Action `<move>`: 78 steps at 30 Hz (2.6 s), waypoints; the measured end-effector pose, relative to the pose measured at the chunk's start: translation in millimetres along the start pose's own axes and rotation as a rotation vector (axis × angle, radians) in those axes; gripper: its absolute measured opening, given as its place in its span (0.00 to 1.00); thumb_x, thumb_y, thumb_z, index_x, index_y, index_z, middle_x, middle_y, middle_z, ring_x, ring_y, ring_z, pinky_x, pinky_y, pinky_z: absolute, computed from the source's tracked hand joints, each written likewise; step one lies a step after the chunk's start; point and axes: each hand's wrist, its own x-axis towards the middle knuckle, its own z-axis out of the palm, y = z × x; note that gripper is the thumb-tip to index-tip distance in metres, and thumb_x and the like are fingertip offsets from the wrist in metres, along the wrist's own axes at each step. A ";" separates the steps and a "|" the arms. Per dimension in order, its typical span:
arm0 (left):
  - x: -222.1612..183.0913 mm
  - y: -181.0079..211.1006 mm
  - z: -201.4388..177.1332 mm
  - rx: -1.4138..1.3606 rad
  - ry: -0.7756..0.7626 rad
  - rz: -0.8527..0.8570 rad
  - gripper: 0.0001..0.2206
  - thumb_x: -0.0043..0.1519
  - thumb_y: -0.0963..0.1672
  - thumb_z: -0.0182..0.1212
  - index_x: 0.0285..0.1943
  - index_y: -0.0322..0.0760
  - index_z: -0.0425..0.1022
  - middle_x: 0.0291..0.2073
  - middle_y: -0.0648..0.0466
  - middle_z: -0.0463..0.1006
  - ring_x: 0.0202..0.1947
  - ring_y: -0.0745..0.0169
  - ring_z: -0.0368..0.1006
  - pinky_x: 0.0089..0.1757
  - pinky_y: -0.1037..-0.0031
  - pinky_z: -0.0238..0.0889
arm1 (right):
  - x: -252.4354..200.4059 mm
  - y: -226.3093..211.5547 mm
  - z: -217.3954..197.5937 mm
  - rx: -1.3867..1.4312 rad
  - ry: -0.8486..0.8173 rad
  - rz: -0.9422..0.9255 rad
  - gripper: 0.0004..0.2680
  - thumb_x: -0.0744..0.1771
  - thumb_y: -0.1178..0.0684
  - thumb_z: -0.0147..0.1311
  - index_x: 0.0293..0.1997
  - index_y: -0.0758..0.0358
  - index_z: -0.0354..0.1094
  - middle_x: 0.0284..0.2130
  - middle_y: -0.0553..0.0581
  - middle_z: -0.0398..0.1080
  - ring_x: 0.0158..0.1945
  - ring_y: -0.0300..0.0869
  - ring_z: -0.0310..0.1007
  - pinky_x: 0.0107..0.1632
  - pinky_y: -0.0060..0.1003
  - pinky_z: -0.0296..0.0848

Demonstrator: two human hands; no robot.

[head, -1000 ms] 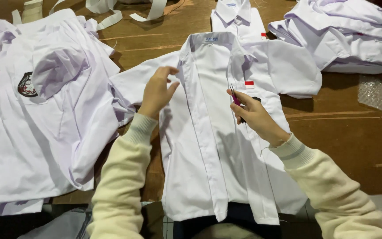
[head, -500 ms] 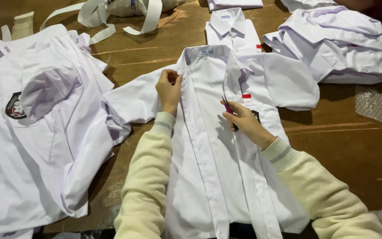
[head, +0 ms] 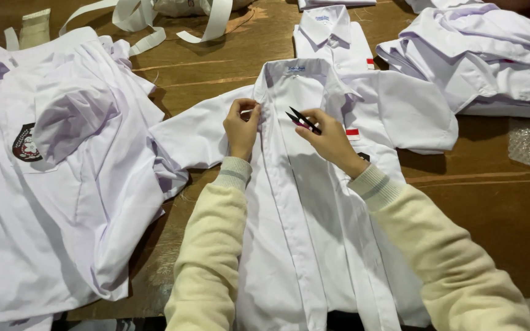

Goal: Trimming loose threads from a white shirt using thread snips and inspecting the garment.

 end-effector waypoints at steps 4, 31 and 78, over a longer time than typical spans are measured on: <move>0.4 -4.5 -0.5 -0.031 0.010 0.004 0.06 0.60 0.41 0.67 0.44 0.44 0.76 0.35 0.53 0.83 0.32 0.60 0.82 0.34 0.76 0.77 | 24.7 -8.2 25.7 -0.357 0.148 -0.223 0.12 0.66 0.48 0.66 0.53 0.52 0.75 0.34 0.50 0.73 0.40 0.47 0.79 0.39 0.40 0.77; -6.8 8.8 2.9 0.033 0.093 0.118 0.06 0.61 0.38 0.62 0.42 0.42 0.73 0.33 0.52 0.79 0.25 0.54 0.82 0.29 0.74 0.77 | 42.4 -13.4 59.1 -0.928 0.266 -0.591 0.12 0.65 0.53 0.64 0.53 0.49 0.73 0.35 0.45 0.67 0.33 0.38 0.76 0.32 0.31 0.79; -4.7 5.4 1.6 0.033 0.088 0.125 0.06 0.59 0.39 0.64 0.42 0.41 0.73 0.32 0.49 0.79 0.28 0.51 0.82 0.27 0.72 0.77 | 48.0 -15.4 70.1 -1.138 0.416 -0.788 0.04 0.67 0.52 0.56 0.46 0.50 0.73 0.32 0.41 0.63 0.27 0.32 0.68 0.25 0.23 0.72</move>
